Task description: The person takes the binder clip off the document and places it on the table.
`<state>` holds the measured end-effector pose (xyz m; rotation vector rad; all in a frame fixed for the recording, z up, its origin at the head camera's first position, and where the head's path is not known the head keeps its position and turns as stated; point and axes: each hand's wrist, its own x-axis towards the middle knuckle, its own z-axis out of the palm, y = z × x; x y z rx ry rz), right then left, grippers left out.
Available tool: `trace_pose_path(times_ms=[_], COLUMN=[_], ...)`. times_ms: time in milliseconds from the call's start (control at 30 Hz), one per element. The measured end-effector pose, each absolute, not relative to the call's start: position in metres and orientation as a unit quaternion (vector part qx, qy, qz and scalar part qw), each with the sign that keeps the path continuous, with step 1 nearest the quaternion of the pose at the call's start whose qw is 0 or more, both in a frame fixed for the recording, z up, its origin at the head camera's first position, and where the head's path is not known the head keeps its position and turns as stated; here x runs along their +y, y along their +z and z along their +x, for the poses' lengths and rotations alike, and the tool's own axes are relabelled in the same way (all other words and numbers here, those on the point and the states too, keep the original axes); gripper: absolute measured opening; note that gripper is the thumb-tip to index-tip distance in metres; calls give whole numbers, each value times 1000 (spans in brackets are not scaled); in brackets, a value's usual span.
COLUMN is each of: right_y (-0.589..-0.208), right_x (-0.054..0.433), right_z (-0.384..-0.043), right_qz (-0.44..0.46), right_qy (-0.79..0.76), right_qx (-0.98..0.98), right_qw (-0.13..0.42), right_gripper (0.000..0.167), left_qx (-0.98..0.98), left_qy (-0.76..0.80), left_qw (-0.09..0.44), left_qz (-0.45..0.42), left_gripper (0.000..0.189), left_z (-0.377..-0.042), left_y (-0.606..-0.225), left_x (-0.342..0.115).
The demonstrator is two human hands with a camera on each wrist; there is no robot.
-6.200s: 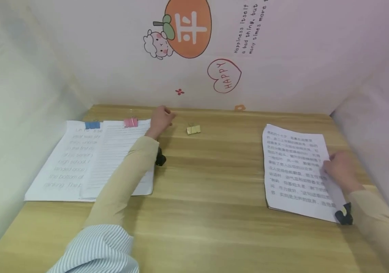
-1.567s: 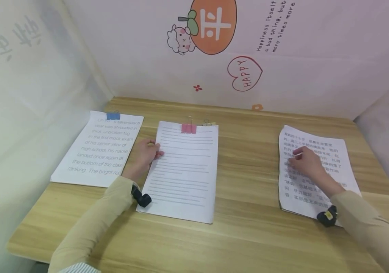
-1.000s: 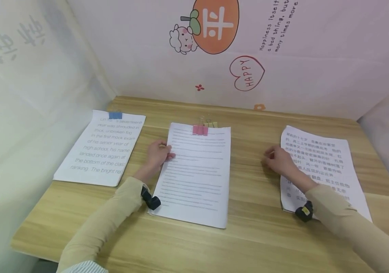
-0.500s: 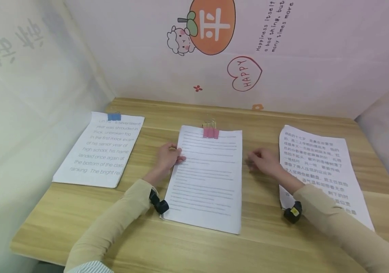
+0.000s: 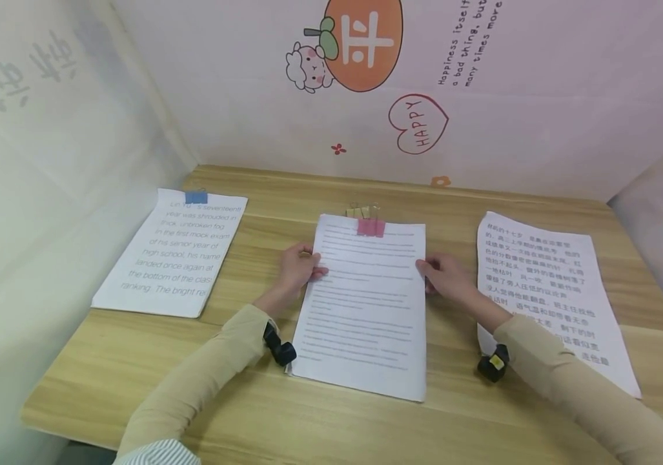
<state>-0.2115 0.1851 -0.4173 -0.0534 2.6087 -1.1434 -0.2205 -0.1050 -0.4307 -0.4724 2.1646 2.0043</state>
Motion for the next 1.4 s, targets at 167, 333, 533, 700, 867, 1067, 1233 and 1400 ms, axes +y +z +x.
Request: trace_pose_path(times_ms=[167, 333, 533, 700, 867, 1067, 1233, 1400], right_y=[-419, -420, -420, -421, -421, -422, -425, -426], right_x=[186, 187, 187, 188, 189, 191, 191, 189], right_z=[-211, -212, -212, -210, -208, -208, -207, -205], right_qz=[-29, -10, 32, 23, 13, 12, 21, 28], right_qy=[-397, -411, -485, -517, -521, -530, -546, -550], right_qx=[908, 902, 862, 844, 844, 839, 829, 826], right_qw=[129, 130, 147, 140, 130, 123, 116, 120], right_gripper=[39, 36, 30, 29, 31, 30, 28, 29], left_qx=[724, 729, 723, 718, 717, 741, 765, 788], left_qy=[668, 664, 670, 673, 668, 634, 606, 577], left_qw=[78, 78, 84, 103, 136, 172, 189, 203], left_qz=[-151, -148, -145, -141, -148, -139, -106, -73], left_gripper=[17, 14, 14, 18, 27, 32, 42, 46], left_z=[-219, -218, -219, -222, -230, -250, -271, -283], left_y=[-428, -427, -428, -430, -428, -415, -398, -383], left_x=[-100, -97, -96, -100, -106, -107, -99, -88])
